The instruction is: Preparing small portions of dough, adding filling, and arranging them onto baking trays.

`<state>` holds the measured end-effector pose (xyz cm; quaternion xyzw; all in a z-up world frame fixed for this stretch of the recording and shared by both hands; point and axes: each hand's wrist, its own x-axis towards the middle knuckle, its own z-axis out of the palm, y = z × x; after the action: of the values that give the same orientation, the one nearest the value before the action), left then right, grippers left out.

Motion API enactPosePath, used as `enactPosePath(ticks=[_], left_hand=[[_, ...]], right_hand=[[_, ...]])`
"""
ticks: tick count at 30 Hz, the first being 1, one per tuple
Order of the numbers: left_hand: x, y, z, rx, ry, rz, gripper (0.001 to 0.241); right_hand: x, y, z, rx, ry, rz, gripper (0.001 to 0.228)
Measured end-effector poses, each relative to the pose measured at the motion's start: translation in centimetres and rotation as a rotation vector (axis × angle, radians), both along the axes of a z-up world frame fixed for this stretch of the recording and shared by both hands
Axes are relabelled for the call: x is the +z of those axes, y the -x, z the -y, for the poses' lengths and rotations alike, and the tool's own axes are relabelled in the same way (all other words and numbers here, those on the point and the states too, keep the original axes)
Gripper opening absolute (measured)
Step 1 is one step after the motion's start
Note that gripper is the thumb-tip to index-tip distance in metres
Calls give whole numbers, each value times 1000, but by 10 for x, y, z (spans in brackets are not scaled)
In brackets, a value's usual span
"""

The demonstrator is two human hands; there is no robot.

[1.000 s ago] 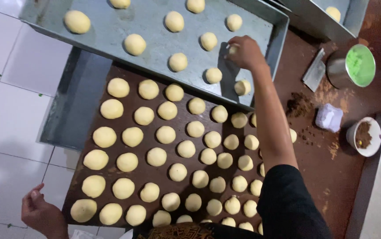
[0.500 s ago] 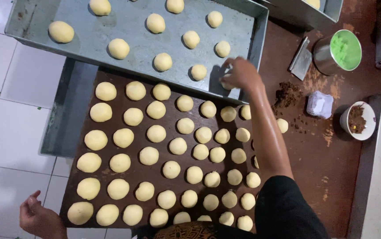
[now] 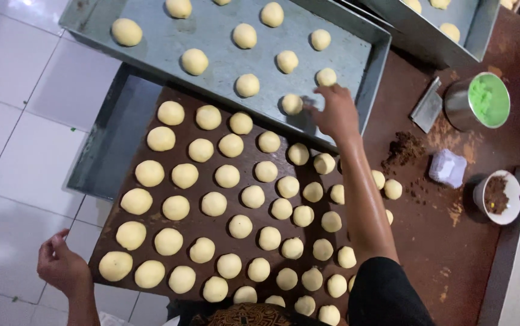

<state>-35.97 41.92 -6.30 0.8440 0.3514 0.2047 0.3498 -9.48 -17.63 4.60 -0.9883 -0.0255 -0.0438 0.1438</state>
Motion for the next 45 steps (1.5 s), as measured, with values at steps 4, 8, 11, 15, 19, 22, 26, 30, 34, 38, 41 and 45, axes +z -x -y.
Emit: enactPosePath(ticks=[4,8,11,15,19,22,26,30,34,38,41,45], left_hand=[[5,-2,2,-2,23,-20,27],[-13,5,-8,-78,65,111,29],[5,1,3,16,96,57,28],[-1,2,-1,3,71,34,29],[-27,9,-16,-66,26,50,30],[-21,9,-12,-70,12,25,30],[-25,9,-19,-114,20,10,29],[-23,7,-22,-160,-44,-19,31],[-62,12,-57,-221,-67,163,32],[-60,11,-57,-294,-249,279,29],[-73,2,-67,-215,-299,305,34],[-92,-2,-77,-26,-220,217,41]], right_hand=[[0,-42,-66,237,-337,-33,55],[-28,-82,-114,310,-343,-46,69],[-67,-104,-125,212,-279,-75,44],[-60,-99,-137,235,-369,-37,44],[-25,-73,-124,321,-453,-4,75],[37,-11,-101,37,-673,-65,55],[1,95,-20,-89,-689,175,33],[-16,218,49,-367,-565,223,22],[-42,307,107,-778,-431,133,24],[-61,329,161,-822,-255,98,48],[-67,311,187,-695,-333,182,55],[-64,266,203,-528,-395,37,65]])
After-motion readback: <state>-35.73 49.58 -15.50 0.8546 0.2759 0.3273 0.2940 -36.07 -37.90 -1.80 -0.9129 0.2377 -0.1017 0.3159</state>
